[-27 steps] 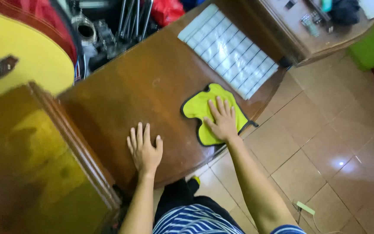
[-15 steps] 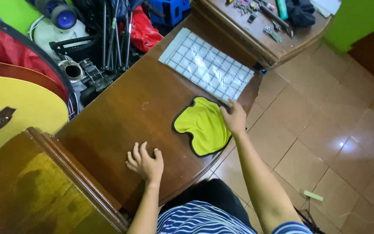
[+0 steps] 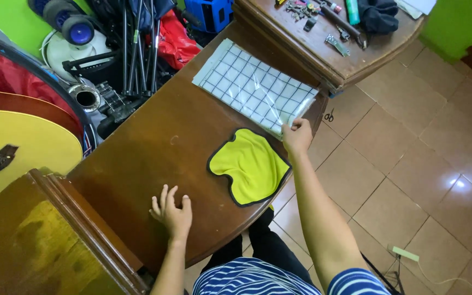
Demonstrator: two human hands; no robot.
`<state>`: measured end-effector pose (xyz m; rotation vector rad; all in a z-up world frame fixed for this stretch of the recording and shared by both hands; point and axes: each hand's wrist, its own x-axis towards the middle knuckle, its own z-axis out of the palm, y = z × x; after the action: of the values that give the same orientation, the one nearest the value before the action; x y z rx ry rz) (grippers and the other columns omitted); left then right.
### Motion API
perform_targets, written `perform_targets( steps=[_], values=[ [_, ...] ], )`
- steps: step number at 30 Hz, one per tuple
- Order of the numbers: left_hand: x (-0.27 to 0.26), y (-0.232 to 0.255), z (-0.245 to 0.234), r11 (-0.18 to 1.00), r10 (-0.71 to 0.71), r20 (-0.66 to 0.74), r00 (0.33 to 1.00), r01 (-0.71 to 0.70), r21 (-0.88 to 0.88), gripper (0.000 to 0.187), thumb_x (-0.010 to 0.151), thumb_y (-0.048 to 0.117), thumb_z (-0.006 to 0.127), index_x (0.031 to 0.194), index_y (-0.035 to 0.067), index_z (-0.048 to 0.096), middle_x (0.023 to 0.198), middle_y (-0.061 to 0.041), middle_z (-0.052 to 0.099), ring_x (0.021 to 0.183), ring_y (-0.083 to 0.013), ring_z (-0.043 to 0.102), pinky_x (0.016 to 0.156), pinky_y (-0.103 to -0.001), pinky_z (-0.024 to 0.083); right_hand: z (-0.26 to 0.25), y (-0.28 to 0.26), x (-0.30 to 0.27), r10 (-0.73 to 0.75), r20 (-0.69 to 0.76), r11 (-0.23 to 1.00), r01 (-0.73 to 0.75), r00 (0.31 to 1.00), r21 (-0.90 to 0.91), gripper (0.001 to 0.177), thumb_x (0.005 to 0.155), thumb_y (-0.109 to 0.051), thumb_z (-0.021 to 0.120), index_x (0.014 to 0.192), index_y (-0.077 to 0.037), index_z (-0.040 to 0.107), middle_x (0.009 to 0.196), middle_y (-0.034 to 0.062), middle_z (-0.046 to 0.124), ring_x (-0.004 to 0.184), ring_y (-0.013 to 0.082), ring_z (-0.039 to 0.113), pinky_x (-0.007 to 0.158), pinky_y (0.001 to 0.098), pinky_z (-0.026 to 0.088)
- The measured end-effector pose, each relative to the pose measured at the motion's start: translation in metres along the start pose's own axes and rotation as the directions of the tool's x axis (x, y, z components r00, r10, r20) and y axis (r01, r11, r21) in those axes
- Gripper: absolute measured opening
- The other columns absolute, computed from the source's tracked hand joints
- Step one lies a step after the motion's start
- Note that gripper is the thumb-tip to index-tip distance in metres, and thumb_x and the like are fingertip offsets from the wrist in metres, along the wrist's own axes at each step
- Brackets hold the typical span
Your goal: The person moves two packaged items on a wooden table and then wipes the table surface with a yellow cloth. The person continues wiping the table repeatedly across different areas.
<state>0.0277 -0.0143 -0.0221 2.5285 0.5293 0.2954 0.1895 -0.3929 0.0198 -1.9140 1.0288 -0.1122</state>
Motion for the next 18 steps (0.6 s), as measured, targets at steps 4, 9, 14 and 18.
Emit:
perform_targets(
  steps=[4,9,14,18],
  values=[
    [0.005,0.014,0.007,0.999,-0.049,-0.042,0.998,0.05,0.022,0.043,0.082,0.03,0.068,0.125,0.029,0.067,0.149,0.003,0.055,0.142,-0.0471,0.038,0.11,-0.077,0.021,-0.007,-0.015,0.0,-0.103,0.065,0.974,0.088,0.992,0.208,0.02,0.083,-0.015,0.066,0.1,-0.015,0.057,0.091,0.0037,0.064,0.088,0.0197,0.064,0.072,0.0438,0.054],
    [0.016,0.074,-0.004,0.958,-0.068,0.054,0.996,0.081,-0.276,0.039,0.089,0.019,0.068,0.128,0.018,0.068,0.145,-0.01,0.057,0.135,-0.0394,0.051,0.11,-0.06,0.037,-0.027,-0.033,0.006,-0.242,0.236,0.598,-0.047,0.941,0.8,0.029,0.077,0.007,0.051,0.092,-0.016,0.042,0.083,0.0003,0.05,0.062,0.009,0.051,0.048,0.0238,0.055],
    [0.046,0.122,-0.011,0.389,-0.258,0.393,0.883,0.467,-0.794,0.054,0.099,0.04,0.055,0.148,0.017,0.045,0.158,-0.017,0.036,0.145,-0.045,0.035,0.117,-0.06,0.033,-0.082,-0.061,-0.03,-0.38,0.515,0.486,-0.308,0.769,0.818,0.028,0.08,0.008,0.051,0.098,-0.012,0.045,0.099,0.0113,0.062,0.088,0.028,0.072,0.071,0.0436,0.071],
    [0.062,0.168,-0.073,-0.331,-0.284,0.756,0.59,0.679,-0.655,0.074,0.087,0.074,0.052,0.146,0.03,0.047,0.149,-0.012,0.054,0.134,-0.0429,0.054,0.106,-0.064,0.044,-0.088,-0.04,-0.03,-0.558,0.684,0.471,-0.499,0.47,0.727,0.03,0.078,0.01,0.052,0.099,-0.01,0.048,0.101,0.0203,0.067,0.09,0.04,0.076,0.071,0.0548,0.068]
  ],
)
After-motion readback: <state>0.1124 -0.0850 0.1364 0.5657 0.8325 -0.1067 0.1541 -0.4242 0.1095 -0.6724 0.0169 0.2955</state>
